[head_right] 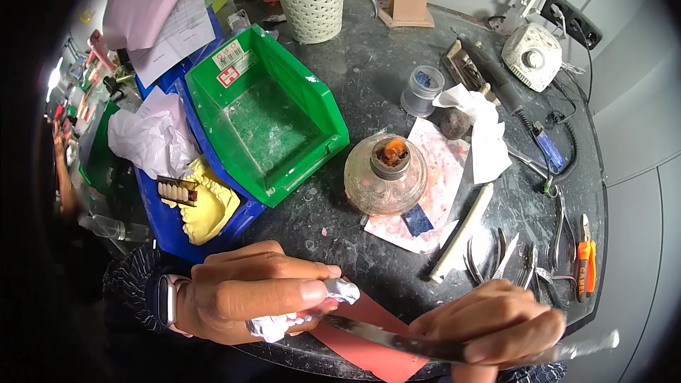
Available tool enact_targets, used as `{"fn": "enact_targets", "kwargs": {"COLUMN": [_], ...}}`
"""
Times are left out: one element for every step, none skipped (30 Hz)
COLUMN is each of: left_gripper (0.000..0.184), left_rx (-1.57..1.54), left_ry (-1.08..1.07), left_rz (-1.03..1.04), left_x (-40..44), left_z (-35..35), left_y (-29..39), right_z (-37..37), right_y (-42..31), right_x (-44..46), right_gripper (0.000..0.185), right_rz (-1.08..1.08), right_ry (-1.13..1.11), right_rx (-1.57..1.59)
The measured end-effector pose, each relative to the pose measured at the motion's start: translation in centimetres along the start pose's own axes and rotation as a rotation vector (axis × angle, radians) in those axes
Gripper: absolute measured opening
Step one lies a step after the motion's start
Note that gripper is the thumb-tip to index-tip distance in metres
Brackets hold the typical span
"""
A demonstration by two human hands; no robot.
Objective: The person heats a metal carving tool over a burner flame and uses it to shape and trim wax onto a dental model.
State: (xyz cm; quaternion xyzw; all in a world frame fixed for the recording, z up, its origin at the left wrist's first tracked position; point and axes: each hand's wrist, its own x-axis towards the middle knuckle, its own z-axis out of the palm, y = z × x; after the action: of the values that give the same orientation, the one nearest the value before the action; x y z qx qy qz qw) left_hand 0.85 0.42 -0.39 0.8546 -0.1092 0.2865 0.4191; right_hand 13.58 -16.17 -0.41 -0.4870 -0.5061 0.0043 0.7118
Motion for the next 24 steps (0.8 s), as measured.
{"fn": "enact_targets", "kwargs": {"left_gripper": [0.045,0.046,0.047,0.048,0.049,0.049,0.05,0.05,0.051,0.051,0.052,0.052,0.053,0.053,0.054,0.055,0.055,0.056,0.057,0.058,0.059,0.06,0.059,0.059], "left_rx": [0.002,0.004,0.005,0.006,0.007,0.008,0.008,0.009,0.009,0.01,0.011,0.013,0.015,0.018,0.021,0.024,0.025,0.024,0.022,0.018,0.017,0.016,0.018,0.032], "left_ry": [0.003,0.001,-0.002,-0.004,-0.007,-0.01,-0.013,-0.015,-0.018,-0.024,-0.029,-0.034,-0.038,-0.042,-0.049,-0.056,-0.066,-0.055,-0.043,-0.009,0.006,0.021,0.018,0.025], "left_rz": [0.004,0.012,0.017,0.022,0.024,0.023,0.022,0.02,0.017,0.007,-0.002,-0.007,-0.011,-0.013,-0.013,-0.012,-0.01,-0.003,0.005,0.019,0.028,0.037,0.043,0.035], "left_x": [0.0,0.0,0.1,0.1,0.2,0.2,0.3,0.2,0.2,0.2,0.3,0.3,0.3,0.3,0.3,0.2,0.3,0.3,0.3,0.4,0.4,0.4,0.5,0.4], "left_z": [0.0,0.0,0.0,0.0,0.0,0.0,0.0,0.0,0.0,-0.1,-0.1,-0.2,-0.2,-0.2,-0.2,-0.3,-0.4,-0.4,-0.3,0.0,0.1,0.1,0.1,0.1], "left_y": [0.0,-0.1,-0.1,-0.1,-0.1,0.0,0.0,0.0,0.0,0.0,0.1,0.1,0.1,0.1,0.1,0.0,0.0,-0.1,-0.1,-0.2,-0.3,-0.3,-0.3,-0.4], "right_z": [-0.6,-1.1,-1.4,-1.6,-1.6,-1.5,-1.5,-2.3,-2.1,-1.9,-1.7,-2.0,-2.4,-2.7,-2.7,-2.6,-2.6,-2.5,-2.5,-2.4,-2.3,-2.0,-1.8,-1.6], "right_y": [0.1,0.4,0.5,0.2,0.1,-0.1,-0.2,0.0,0.0,0.1,0.2,0.4,0.6,0.8,0.9,0.8,0.8,0.8,0.7,0.6,0.6,0.6,0.8,0.9], "right_x": [0.0,0.0,0.0,0.1,0.0,-0.1,-0.1,0.2,0.1,0.0,-0.1,0.0,0.4,0.5,0.3,0.0,-0.2,-0.1,-0.1,0.0,0.0,0.0,0.1,0.3], "right_gripper": [0.033,0.034,0.035,0.034,0.033,0.033,0.032,0.032,0.032,0.033,0.033,0.034,0.034,0.034,0.034,0.034,0.034,0.033,0.032,0.031,0.031,0.031,0.031,0.031], "right_rz": [-0.008,-0.015,-0.022,0.018,0.042,0.066,0.09,0.136,0.119,0.103,0.086,0.081,0.075,0.07,0.093,0.115,0.137,0.134,0.131,0.127,0.117,0.106,0.054,0.003], "right_ry": [-0.088,-0.176,-0.264,-0.298,-0.297,-0.296,-0.294,-0.386,-0.367,-0.348,-0.329,-0.369,-0.409,-0.449,-0.429,-0.408,-0.388,-0.378,-0.369,-0.361,-0.322,-0.282,-0.249,-0.215], "right_rx": [0.033,0.066,0.1,0.086,0.058,0.03,0.003,0.101,0.077,0.053,0.029,0.05,0.071,0.092,0.114,0.136,0.157,0.146,0.136,0.125,0.132,0.139,0.12,0.099]}}
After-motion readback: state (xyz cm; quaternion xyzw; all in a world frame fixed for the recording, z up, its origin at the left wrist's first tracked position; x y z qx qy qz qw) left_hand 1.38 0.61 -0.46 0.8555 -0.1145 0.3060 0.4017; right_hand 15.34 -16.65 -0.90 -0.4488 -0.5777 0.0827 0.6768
